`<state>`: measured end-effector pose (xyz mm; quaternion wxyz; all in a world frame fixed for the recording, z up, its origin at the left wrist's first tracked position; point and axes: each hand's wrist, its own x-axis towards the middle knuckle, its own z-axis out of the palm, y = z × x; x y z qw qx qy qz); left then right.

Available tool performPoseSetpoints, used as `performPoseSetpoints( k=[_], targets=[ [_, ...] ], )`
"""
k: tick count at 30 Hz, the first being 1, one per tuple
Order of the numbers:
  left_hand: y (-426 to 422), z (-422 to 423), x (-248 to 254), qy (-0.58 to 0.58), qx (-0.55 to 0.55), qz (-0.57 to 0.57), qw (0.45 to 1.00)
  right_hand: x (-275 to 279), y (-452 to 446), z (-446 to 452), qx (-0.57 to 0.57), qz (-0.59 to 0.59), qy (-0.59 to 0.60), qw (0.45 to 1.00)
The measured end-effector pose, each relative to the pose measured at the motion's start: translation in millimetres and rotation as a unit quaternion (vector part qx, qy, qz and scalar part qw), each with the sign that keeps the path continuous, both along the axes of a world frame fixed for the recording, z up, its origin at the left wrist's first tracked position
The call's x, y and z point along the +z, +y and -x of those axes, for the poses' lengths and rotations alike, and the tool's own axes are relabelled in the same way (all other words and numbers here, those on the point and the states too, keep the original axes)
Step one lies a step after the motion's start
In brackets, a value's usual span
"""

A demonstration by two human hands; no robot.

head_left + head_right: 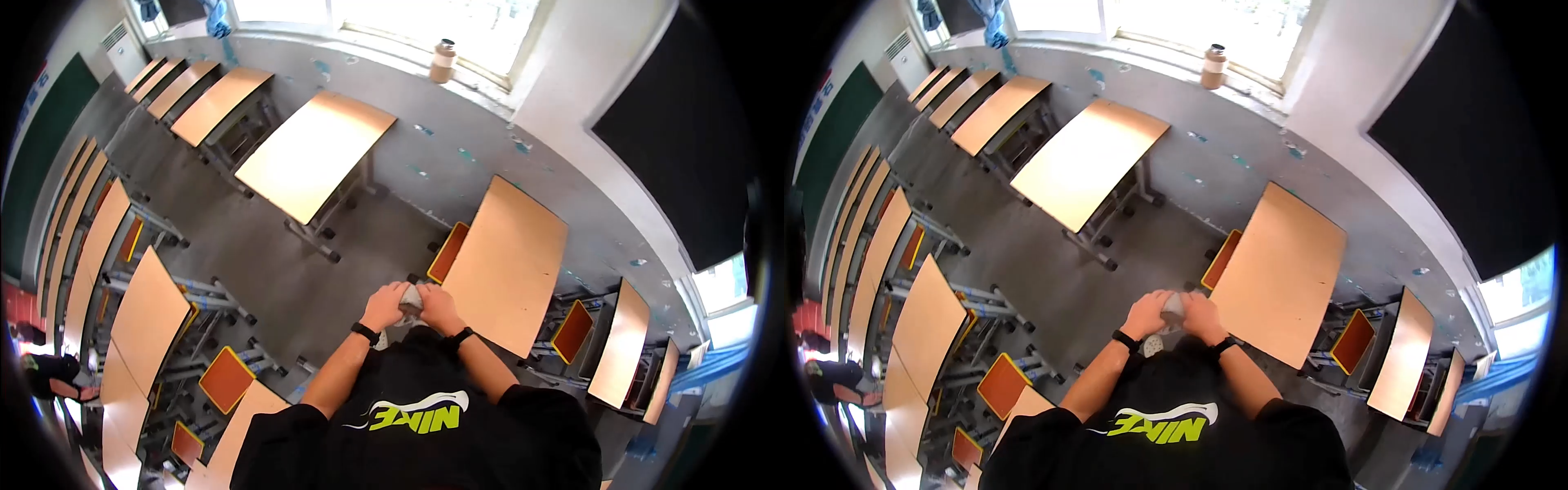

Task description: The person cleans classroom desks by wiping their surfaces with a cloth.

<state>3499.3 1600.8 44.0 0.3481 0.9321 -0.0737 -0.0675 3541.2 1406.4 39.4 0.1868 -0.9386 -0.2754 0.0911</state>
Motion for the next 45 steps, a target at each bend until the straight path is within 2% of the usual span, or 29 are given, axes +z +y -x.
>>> performPoseSetpoints(
  k=[1,6,8,13,18,26,29,32,34,38,40,42,45],
  targets=[
    [9,5,-3,-0.068,0.029,0.001,0.997,4,11,-3,0.014,-0.013,-0.008,1.0],
    [52,12,20,-0.068,0.098,-0.006,0.993,21,64,-16,0.064,-0.088,-0.036,0.993],
    [70,8,19,-0.068,0.121,-0.019,0.99,19,86,-25,0.081,-0.084,-0.022,0.993],
    [115,-18,8,-0.04,0.147,-0.026,0.988,9,135,-63,0.113,-0.095,0.004,0.989],
    [164,-75,5,-0.006,0.16,-0.043,0.986,-19,185,-125,0.127,-0.079,0.079,0.986],
    [246,-145,16,0.048,0.168,-0.074,0.982,-21,269,-222,0.225,-0.107,0.129,0.96],
    [263,-153,18,0.09,0.195,-0.078,0.974,-2,287,-250,0.279,-0.11,0.168,0.939],
    [279,-156,6,0.129,0.235,-0.07,0.961,-5,302,-276,0.308,-0.157,0.148,0.927],
    [290,-154,-5,0.122,0.262,-0.069,0.955,-14,315,-292,0.283,-0.196,0.136,0.929],
    [323,-158,5,0.125,0.257,-0.068,0.956,-31,335,-315,0.182,-0.242,0.113,0.946],
    [349,-161,10,0.135,0.278,-0.078,0.948,-34,343,-325,0.117,-0.194,0.189,0.955],
    [372,-156,11,0.127,0.307,-0.071,0.941,-53,349,-331,0.112,-0.207,0.185,0.954],
    [422,-149,9,0.108,0.356,-0.03,0.928,-50,368,-334,0.102,-0.201,0.186,0.956]
  ],
)
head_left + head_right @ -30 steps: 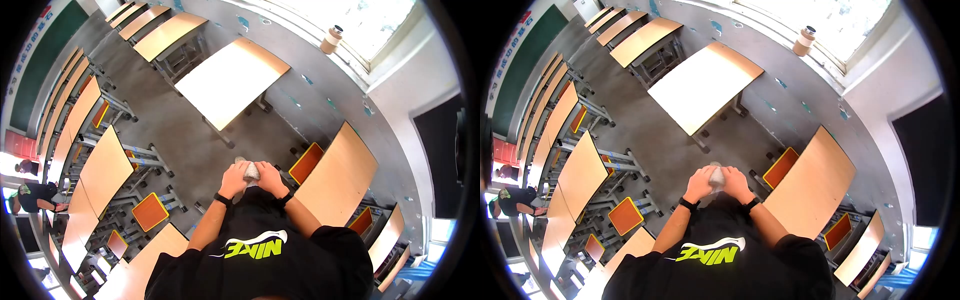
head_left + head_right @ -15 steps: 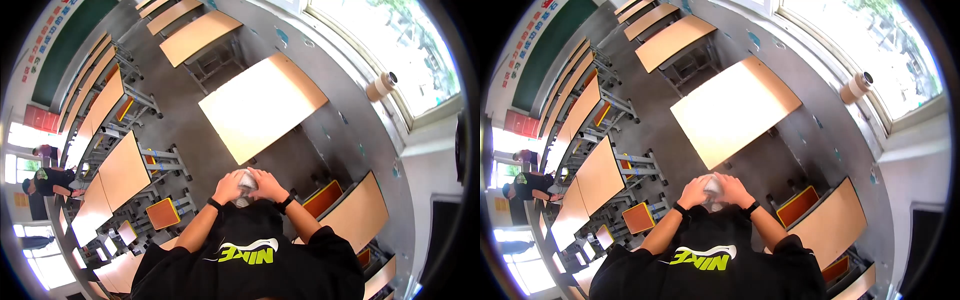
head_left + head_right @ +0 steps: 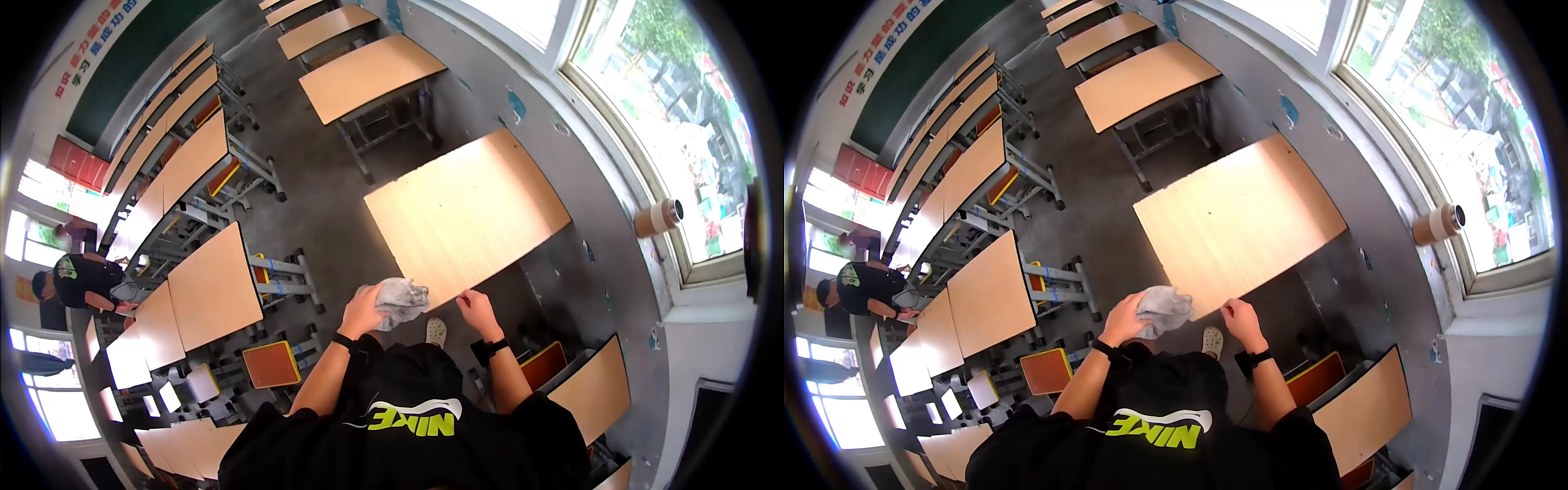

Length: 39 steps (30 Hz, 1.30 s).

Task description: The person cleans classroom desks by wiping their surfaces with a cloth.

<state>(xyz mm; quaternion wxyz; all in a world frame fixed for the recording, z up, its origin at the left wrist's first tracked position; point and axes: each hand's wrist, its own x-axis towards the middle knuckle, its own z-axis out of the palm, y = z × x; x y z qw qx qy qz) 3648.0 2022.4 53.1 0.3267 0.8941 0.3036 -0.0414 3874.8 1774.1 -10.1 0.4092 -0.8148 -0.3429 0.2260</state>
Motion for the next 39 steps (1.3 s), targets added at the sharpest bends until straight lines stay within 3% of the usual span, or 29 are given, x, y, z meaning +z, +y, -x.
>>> performPoseSetpoints(
  k=[12,15,19,22,26,29,35,39],
  targets=[
    [248,62,3,-0.135,0.123,0.021,0.983,23,216,61,0.045,0.09,-0.039,0.994],
    [293,85,-8,-0.141,0.171,0.026,0.975,39,270,70,0.057,0.065,-0.061,0.994],
    [338,102,-31,-0.174,0.221,0.059,0.958,71,319,74,0.041,0.134,-0.106,0.984],
    [367,99,-47,-0.211,0.252,0.097,0.939,64,345,62,0.008,0.161,-0.071,0.984],
    [404,85,-46,-0.213,0.269,0.119,0.932,49,393,43,0.003,0.146,-0.051,0.988],
    [446,68,-33,-0.201,0.27,0.117,0.934,59,459,25,0.008,0.068,-0.027,0.997],
    [564,24,-8,-0.197,0.28,0.056,0.938,171,652,-51,0.122,-0.119,-0.007,0.985],
    [650,-16,39,-0.214,0.322,0.046,0.921,346,762,-94,0.206,-0.272,-0.057,0.938]
  ],
)
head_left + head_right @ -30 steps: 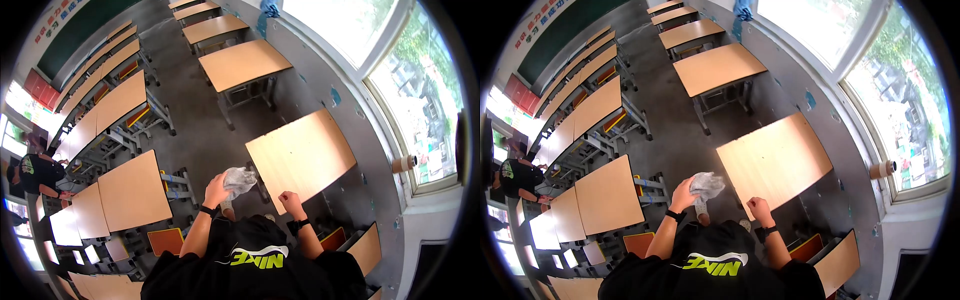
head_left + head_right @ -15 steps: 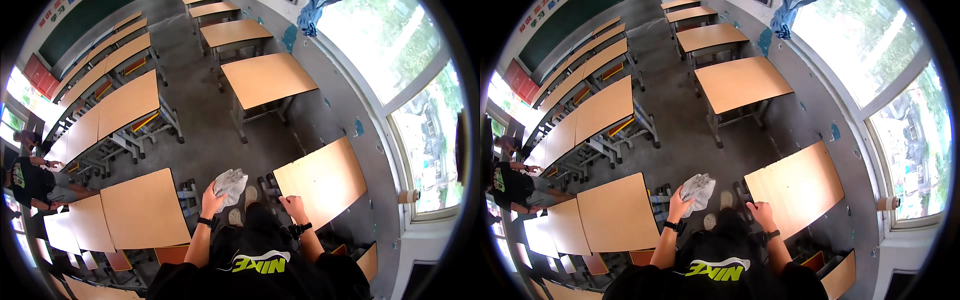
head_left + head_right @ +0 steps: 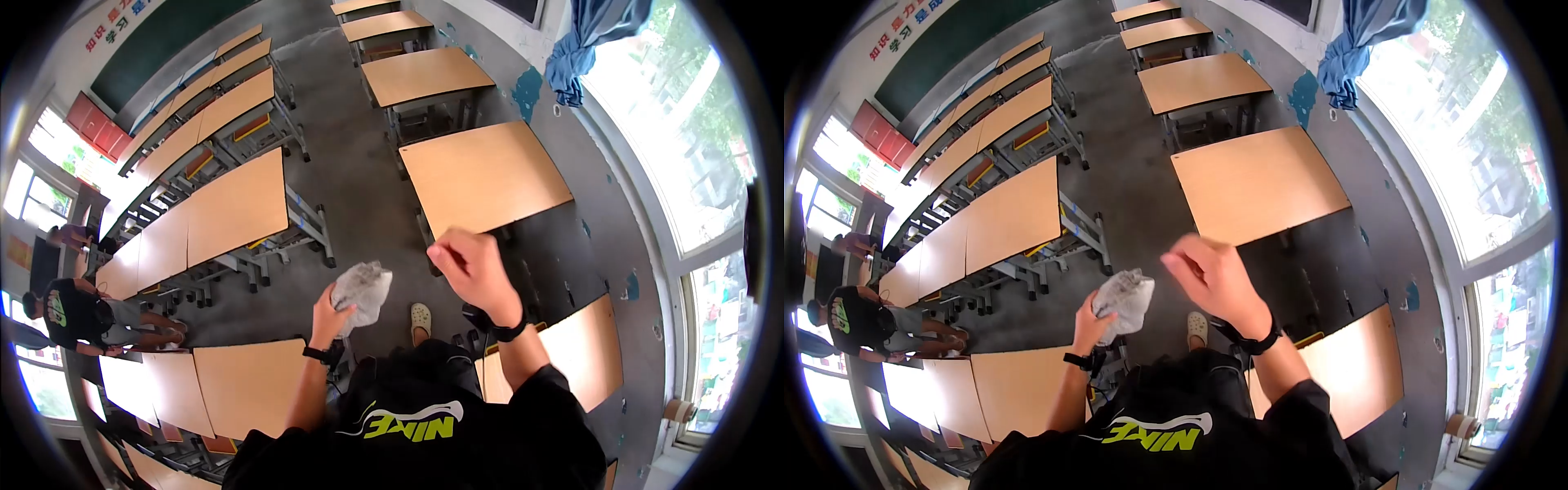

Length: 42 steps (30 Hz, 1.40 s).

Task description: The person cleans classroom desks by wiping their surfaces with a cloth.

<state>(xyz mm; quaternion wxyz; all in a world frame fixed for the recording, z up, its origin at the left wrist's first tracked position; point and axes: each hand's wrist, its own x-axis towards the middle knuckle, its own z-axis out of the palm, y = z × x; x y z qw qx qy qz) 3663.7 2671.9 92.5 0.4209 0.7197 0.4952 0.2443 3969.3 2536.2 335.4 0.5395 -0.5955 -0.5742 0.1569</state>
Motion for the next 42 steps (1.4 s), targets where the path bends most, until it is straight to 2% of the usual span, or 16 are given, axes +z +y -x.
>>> performPoseSetpoints(
  k=[2,5,8,11,16,21,24,26,28,31,33,35,37,39,40,42],
  targets=[
    [36,-17,12,-0.05,0.024,0.007,0.998,75,22,-6,0.043,-0.142,-0.033,0.988],
    [76,-31,13,-0.061,0.048,-0.001,0.997,132,58,-1,0.093,-0.382,-0.087,0.915],
    [107,-47,-2,-0.071,0.077,-0.012,0.994,145,91,1,0.087,-0.422,-0.124,0.894],
    [140,-64,-6,-0.063,0.084,0.04,0.994,148,139,-2,0.127,-0.439,-0.176,0.872],
    [239,-78,-26,-0.106,0.053,0.101,0.988,138,248,17,0.068,-0.49,-0.162,0.854],
    [381,-89,-45,-0.088,0.048,0.059,0.993,169,358,11,0.145,-0.417,-0.275,0.854],
    [468,-102,-27,-0.092,0.049,0.024,0.994,178,442,-9,0.209,-0.483,-0.336,0.781],
    [519,-113,-14,-0.125,0.046,0.034,0.991,185,473,-15,0.209,-0.439,-0.355,0.799],
    [556,-125,4,-0.163,0.044,0.046,0.985,189,480,8,0.14,-0.359,-0.314,0.867],
    [598,-143,8,-0.204,0.045,0.063,0.976,184,543,3,0.104,-0.416,-0.259,0.866],
    [611,-153,15,-0.173,0.032,0.047,0.983,187,571,-7,0.131,-0.389,-0.229,0.882],
    [642,-163,1,-0.177,0.022,0.05,0.983,183,611,-41,0.223,-0.425,-0.275,0.833],
    [661,-167,-4,-0.142,0.036,0.064,0.987,197,638,-80,0.325,-0.367,-0.325,0.809],
    [695,-178,-11,-0.115,0.042,0.048,0.991,190,675,-108,0.325,-0.412,-0.313,0.791],
    [702,-179,-6,-0.105,0.058,0.047,0.992,170,699,-111,0.276,-0.493,-0.264,0.782],
    [727,-188,7,-0.09,0.083,0.046,0.991,160,723,-140,0.206,-0.487,-0.234,0.816]
  ],
)
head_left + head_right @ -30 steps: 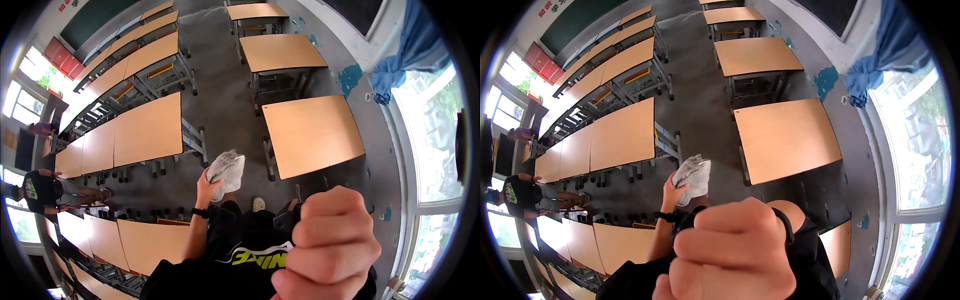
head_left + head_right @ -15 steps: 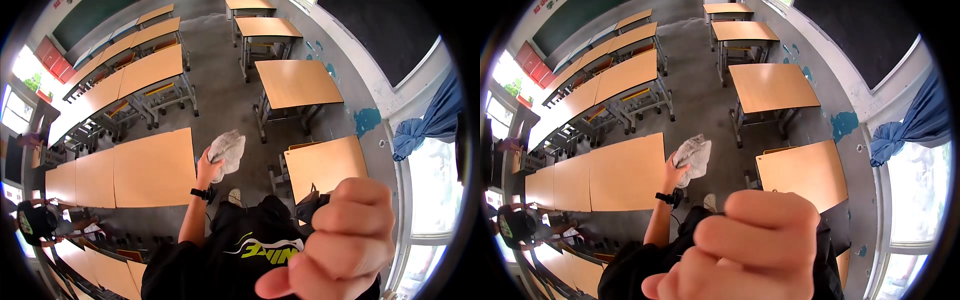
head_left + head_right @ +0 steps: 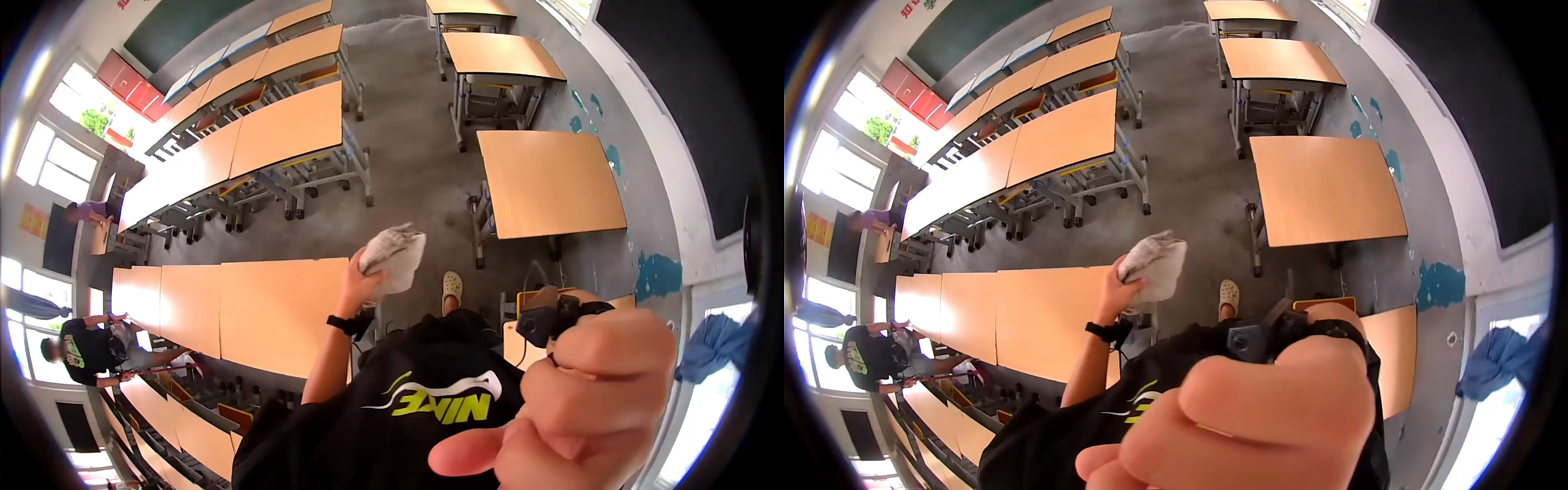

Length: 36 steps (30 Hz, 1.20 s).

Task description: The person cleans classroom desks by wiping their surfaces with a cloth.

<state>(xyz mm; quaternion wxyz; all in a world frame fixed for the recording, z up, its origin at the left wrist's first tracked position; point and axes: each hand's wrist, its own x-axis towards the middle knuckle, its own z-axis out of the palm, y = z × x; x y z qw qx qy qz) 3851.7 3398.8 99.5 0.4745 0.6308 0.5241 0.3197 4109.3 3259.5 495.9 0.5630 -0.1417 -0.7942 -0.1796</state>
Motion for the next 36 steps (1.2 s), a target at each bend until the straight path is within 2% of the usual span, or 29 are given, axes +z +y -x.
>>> performPoseSetpoints(
  k=[1,4,5,8,9,12,13,14,16,17,20,21,23,25,27,29,31,33,36],
  targets=[
    [13,-2,1,0.018,0.007,-0.015,1.0,1,-4,-20,-0.052,0.081,-0.014,0.995],
    [51,-10,-5,-0.044,0.049,0.005,0.998,5,33,-64,-0.114,0.183,0.004,0.977],
    [60,-14,-2,-0.04,0.068,0.016,0.997,1,50,-73,-0.125,0.181,0.026,0.975],
    [91,-35,5,-0.06,0.123,0.052,0.989,-14,106,-105,-0.074,0.252,0.058,0.963],
    [113,-36,-13,-0.043,0.138,0.021,0.989,-22,138,-112,-0.042,0.252,0.061,0.965],
    [162,-48,-28,-0.105,0.131,0.057,0.984,-38,227,-128,0.024,0.269,0.063,0.961],
    [175,-49,-30,-0.065,0.139,0.057,0.986,-39,246,-129,0.026,0.286,0.06,0.956],
    [197,-54,-29,-0.029,0.147,0.045,0.988,-17,265,-126,0.019,0.303,0.041,0.952],
    [240,-57,-31,0.004,0.153,0.036,0.988,-12,311,-121,0.018,0.247,0.014,0.969],
    [262,-61,-34,0.0,0.15,0.04,0.988,-19,339,-121,0.023,0.173,0.007,0.985],
    [330,-69,-46,-0.03,0.14,0.048,0.989,-13,369,-126,-0.101,0.345,-0.048,0.932],
    [353,-70,-47,-0.031,0.136,0.044,0.989,-39,410,-124,-0.094,0.269,-0.032,0.958],
    [399,-78,-39,-0.034,0.124,0.034,0.991,-87,467,-130,-0.113,0.238,-0.033,0.964],
    [453,-87,-36,-0.036,0.1,0.024,0.994,-140,508,-154,-0.157,0.368,-0.022,0.916],
    [494,-97,-37,-0.054,0.087,0.055,0.993,-206,532,-178,-0.238,0.542,0.034,0.805],
    [533,-109,-40,-0.062,0.092,0.065,0.992,-271,542,-206,-0.302,0.558,0.024,0.773],
    [570,-125,-39,-0.065,0.09,0.053,0.992,-325,541,-231,-0.306,0.59,0.049,0.745],
    [599,-140,-37,-0.093,0.077,0.06,0.991,-343,546,-241,-0.33,0.65,0.082,0.68],
    [647,-167,-33,-0.101,0.062,0.1,0.988,-374,571,-265,-0.331,0.639,0.142,0.679]
  ],
)
